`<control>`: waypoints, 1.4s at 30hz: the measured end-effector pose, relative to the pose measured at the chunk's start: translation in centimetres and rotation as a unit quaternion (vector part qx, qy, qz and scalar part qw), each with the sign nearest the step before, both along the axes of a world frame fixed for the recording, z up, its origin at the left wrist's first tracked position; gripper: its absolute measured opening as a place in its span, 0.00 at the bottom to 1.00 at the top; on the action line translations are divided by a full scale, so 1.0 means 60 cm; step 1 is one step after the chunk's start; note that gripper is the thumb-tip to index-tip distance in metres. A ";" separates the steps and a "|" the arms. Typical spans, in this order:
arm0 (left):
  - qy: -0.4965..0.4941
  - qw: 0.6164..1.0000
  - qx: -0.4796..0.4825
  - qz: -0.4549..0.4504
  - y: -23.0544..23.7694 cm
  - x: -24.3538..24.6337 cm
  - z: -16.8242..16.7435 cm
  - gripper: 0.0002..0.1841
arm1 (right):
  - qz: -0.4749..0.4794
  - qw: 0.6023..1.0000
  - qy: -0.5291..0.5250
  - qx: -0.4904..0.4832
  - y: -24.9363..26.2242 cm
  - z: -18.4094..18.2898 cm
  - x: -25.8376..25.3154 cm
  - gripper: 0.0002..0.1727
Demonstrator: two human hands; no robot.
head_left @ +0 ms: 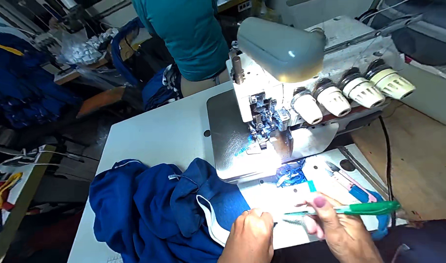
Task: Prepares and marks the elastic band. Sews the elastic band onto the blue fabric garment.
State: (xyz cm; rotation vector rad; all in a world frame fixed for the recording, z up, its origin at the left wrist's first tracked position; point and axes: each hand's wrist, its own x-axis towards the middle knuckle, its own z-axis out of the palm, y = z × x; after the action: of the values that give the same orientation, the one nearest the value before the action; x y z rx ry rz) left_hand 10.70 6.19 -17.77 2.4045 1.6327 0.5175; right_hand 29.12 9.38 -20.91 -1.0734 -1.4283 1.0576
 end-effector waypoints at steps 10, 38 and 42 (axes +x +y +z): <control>0.036 0.998 -0.034 0.028 -0.004 0.016 0.018 0.03 | 0.054 0.997 0.054 -0.026 -0.015 -0.029 -0.001 0.10; 0.052 0.997 -0.051 0.018 0.000 0.019 0.025 0.03 | 0.030 0.990 -0.082 0.112 -0.018 -0.037 0.000 0.12; 0.044 0.998 -0.041 0.021 -0.002 0.015 0.022 0.03 | 0.042 0.997 -0.022 0.067 -0.018 -0.045 0.003 0.13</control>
State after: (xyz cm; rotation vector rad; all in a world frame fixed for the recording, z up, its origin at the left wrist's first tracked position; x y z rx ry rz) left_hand 11.61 6.09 -16.45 2.3687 1.7095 0.3481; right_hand 29.32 8.29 -23.63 -0.9535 -1.5691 0.9881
